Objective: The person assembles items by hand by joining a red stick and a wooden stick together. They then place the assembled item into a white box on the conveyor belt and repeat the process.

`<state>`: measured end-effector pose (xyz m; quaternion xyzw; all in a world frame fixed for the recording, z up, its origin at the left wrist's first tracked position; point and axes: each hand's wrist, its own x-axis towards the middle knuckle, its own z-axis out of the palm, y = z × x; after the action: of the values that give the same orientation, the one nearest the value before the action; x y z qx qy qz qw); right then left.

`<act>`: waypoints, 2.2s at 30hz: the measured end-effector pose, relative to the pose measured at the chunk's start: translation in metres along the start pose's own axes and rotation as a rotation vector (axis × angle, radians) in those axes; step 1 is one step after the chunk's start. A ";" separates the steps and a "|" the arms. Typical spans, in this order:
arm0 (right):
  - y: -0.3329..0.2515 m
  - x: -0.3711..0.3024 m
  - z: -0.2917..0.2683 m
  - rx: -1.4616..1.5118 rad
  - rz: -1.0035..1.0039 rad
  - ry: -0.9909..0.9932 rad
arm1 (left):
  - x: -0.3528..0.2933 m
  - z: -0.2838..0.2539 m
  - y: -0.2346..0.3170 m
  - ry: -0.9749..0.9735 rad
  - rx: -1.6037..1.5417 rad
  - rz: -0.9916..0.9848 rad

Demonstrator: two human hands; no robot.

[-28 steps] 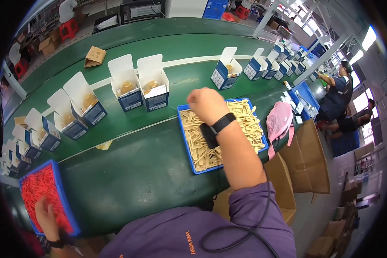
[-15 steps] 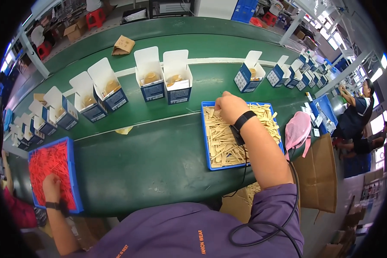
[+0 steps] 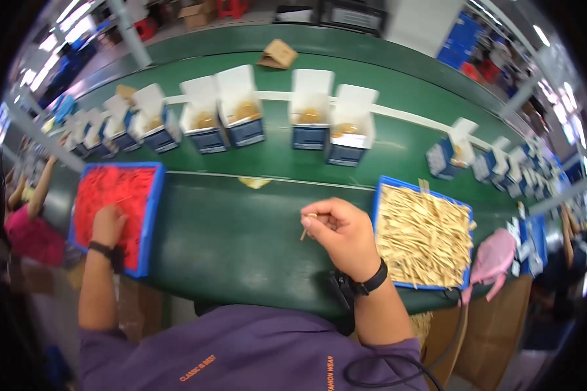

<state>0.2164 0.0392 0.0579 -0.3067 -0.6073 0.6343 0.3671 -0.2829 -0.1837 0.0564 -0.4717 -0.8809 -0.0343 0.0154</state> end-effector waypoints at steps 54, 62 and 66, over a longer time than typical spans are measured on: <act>0.091 0.004 -0.022 0.211 0.292 0.096 | -0.028 0.074 0.343 -0.997 -1.172 0.280; 0.052 0.019 -0.042 -0.416 0.012 0.222 | -0.010 0.093 0.336 -1.085 -1.406 0.218; -0.002 0.078 -0.059 -0.845 -0.490 0.677 | -0.008 0.097 0.338 -1.075 -1.466 0.180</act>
<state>0.2234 0.1368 0.0599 -0.4623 -0.7095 0.1014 0.5221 0.0032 0.0038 -0.0251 -0.3827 -0.4870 -0.3595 -0.6979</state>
